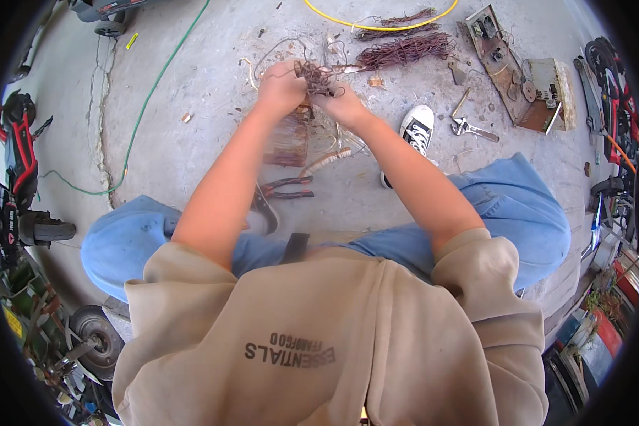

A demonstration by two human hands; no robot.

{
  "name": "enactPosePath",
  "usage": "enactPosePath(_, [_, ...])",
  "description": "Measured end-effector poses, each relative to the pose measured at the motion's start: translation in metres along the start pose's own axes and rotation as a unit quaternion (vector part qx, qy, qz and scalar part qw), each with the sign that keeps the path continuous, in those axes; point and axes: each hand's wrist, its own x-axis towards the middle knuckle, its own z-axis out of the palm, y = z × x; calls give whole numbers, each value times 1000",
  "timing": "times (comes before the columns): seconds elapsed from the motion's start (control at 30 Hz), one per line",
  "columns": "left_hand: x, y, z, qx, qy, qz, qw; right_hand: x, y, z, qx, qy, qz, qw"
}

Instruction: The person sits on the floor and winds a bundle of copper wire around a rectangular wooden spool. They repeatedly pull the wire, wrap it around the spool, and adjust the bundle with both hands.

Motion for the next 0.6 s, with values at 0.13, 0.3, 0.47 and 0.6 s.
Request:
enactPosePath(0.13, [-62,21,6,158,207,-63,963,6,18,0,348,117,54,929])
enactPosePath(0.3, [-117,13,42,305,146,-56,939,2,36,-7,280,203,207,915])
enactPosePath(0.47, [-100,12,39,254,138,-94,953,12,74,12,-228,215,60,948])
enactPosePath(0.6, [-84,13,37,280,142,-93,945,8,67,11,-286,73,70,953])
